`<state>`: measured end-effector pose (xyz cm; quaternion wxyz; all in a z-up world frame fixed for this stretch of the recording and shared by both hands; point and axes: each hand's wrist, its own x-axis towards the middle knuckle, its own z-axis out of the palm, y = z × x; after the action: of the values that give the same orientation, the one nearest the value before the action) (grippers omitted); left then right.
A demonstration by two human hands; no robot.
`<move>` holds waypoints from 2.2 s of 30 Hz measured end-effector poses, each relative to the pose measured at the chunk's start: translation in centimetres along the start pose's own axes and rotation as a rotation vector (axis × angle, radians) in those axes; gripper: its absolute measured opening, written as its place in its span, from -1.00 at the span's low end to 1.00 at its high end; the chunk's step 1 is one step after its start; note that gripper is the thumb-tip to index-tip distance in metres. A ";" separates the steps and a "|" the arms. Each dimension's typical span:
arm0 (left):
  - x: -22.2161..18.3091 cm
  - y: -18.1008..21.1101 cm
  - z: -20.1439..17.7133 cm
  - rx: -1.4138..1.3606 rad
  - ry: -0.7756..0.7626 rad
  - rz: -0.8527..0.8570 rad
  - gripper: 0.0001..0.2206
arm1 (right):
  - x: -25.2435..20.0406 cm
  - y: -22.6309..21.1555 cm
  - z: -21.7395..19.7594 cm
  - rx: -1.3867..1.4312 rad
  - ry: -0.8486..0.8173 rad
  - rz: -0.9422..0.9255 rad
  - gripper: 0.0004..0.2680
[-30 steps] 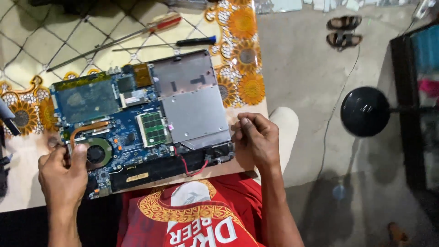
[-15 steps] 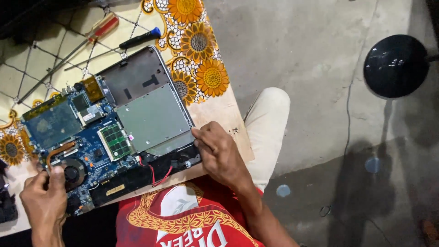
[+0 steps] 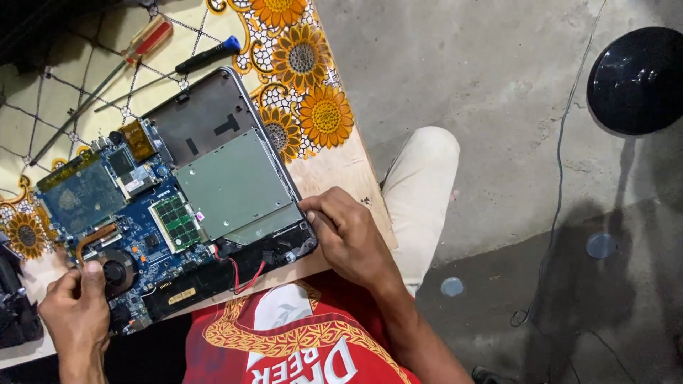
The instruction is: Installing a hard drive and reassembling the internal components of a laptop, including connecting wires and fitting the casing.
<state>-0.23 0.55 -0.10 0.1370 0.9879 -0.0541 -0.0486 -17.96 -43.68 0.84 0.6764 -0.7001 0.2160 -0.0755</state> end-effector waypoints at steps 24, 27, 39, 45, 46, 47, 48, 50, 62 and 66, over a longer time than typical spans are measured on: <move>-0.2 2.0 -0.5 -0.029 -0.022 0.026 -0.58 | 0.4 0.8 0.3 0.033 0.002 0.006 -0.87; -0.3 4.4 -1.2 -0.054 -0.054 -0.089 -0.58 | 0.2 0.3 0.2 0.039 -0.001 0.021 -0.84; -6.2 19.0 -3.5 -0.201 0.155 0.424 -0.89 | -4.1 -2.0 1.6 -0.243 0.139 -0.085 -0.86; -8.1 23.5 0.2 -0.330 -0.049 0.705 -0.78 | -4.8 -2.5 3.3 -0.334 0.100 -0.129 -0.79; -8.2 23.4 0.5 -0.334 -0.040 0.698 -0.78 | -5.0 -2.4 3.4 -0.339 0.092 -0.137 -0.79; -8.3 23.2 0.8 -0.326 -0.019 0.730 -0.89 | -5.2 -2.3 3.5 -0.361 0.103 -0.131 -0.78; -8.4 23.1 1.2 -0.317 0.002 0.761 -0.90 | -5.4 -2.2 3.6 -0.383 0.115 -0.126 -0.78; -8.8 22.7 1.3 -0.350 -0.014 0.762 -0.92 | -5.7 -2.2 3.9 -0.411 0.123 -0.139 -0.77; -10.1 19.4 3.2 -0.703 0.025 0.736 -0.92 | -8.3 -2.2 7.8 -0.482 0.097 -0.221 -0.91; -10.2 18.8 4.1 -0.627 0.079 0.825 -0.90 | -8.6 -3.0 10.1 -0.313 0.010 -0.107 -0.88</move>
<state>-12.53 -17.33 1.98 0.4360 0.7970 -0.4167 0.0328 -21.09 -30.99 4.62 0.5530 -0.8070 0.1910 -0.0800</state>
